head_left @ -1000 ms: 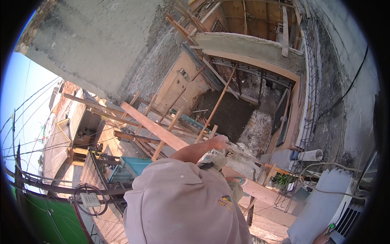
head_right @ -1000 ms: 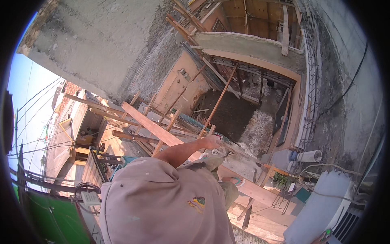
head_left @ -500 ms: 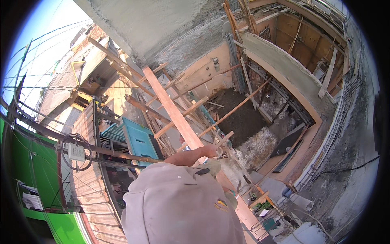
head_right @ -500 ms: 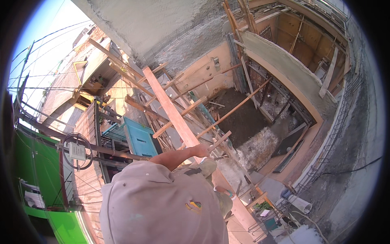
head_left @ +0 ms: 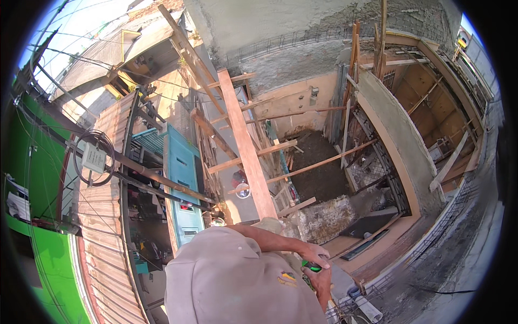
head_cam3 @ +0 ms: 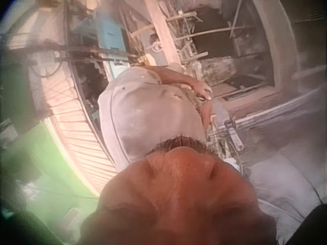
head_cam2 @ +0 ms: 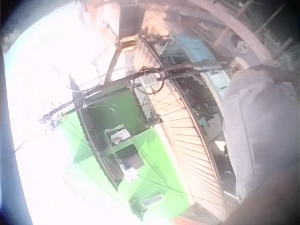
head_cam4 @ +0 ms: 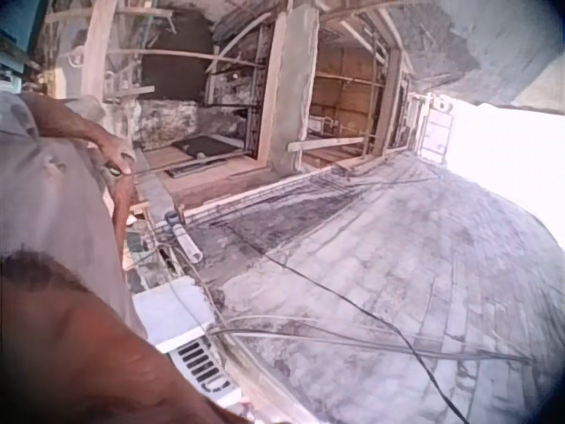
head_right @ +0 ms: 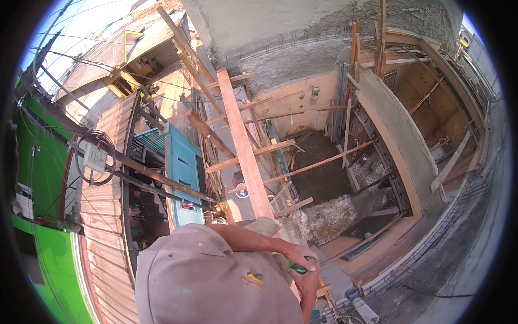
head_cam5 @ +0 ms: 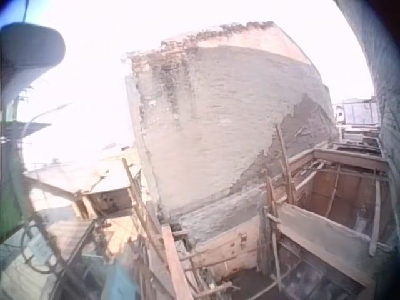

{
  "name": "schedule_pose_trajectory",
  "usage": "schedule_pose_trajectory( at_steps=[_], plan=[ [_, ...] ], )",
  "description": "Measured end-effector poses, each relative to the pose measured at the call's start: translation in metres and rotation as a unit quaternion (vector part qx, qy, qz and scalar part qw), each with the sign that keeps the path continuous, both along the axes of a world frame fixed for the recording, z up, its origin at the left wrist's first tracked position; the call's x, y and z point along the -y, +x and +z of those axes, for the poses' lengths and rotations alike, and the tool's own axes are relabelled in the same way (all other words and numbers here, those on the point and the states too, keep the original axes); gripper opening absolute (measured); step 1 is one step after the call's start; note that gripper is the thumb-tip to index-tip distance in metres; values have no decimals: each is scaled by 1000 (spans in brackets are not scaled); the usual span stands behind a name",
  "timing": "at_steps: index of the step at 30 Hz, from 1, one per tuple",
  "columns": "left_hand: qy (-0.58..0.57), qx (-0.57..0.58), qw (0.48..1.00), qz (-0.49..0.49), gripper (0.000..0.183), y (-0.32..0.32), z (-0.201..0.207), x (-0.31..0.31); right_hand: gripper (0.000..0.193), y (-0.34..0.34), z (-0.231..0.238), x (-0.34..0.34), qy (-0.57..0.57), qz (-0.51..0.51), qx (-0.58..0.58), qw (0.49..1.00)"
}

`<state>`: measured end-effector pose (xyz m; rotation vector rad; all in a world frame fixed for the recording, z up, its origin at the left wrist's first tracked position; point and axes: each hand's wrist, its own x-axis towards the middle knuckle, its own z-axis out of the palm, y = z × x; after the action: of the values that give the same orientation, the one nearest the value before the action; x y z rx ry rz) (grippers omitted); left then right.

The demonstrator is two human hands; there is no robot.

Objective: The person uses a tape measure to measure a wooden plank and a metal rebar frame at a construction site. They extend the tape measure, align it with the objects, and read the measurements while standing on scaffolding.

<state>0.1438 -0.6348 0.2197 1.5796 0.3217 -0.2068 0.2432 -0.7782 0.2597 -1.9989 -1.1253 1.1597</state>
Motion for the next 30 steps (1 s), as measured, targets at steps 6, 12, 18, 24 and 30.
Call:
schedule_pose_trajectory(
  at_steps=[6, 12, 18, 24, 30],
  plan=[
    [-180, 44, 934, 306, 61, -29, -10, -7, 102, -13, 52, -59, 141, -33, -71, 987],
    [-373, 26, 783, 497, 41, -59, 19, 21, 89, -33, -17, -68, 184, -42, -110, 976],
    [-437, 65, 744, 502, 59, -78, 36, 16, 73, -62, -5, -98, 114, 28, -100, 988],
    [-247, -2, 847, 472, 49, -133, -8, -39, 91, -68, 28, -161, 66, 185, -58, 979],
    [-270, 16, 849, 453, 35, -179, -6, -97, 112, -73, 27, -220, -52, 370, 6, 928]
  ],
)
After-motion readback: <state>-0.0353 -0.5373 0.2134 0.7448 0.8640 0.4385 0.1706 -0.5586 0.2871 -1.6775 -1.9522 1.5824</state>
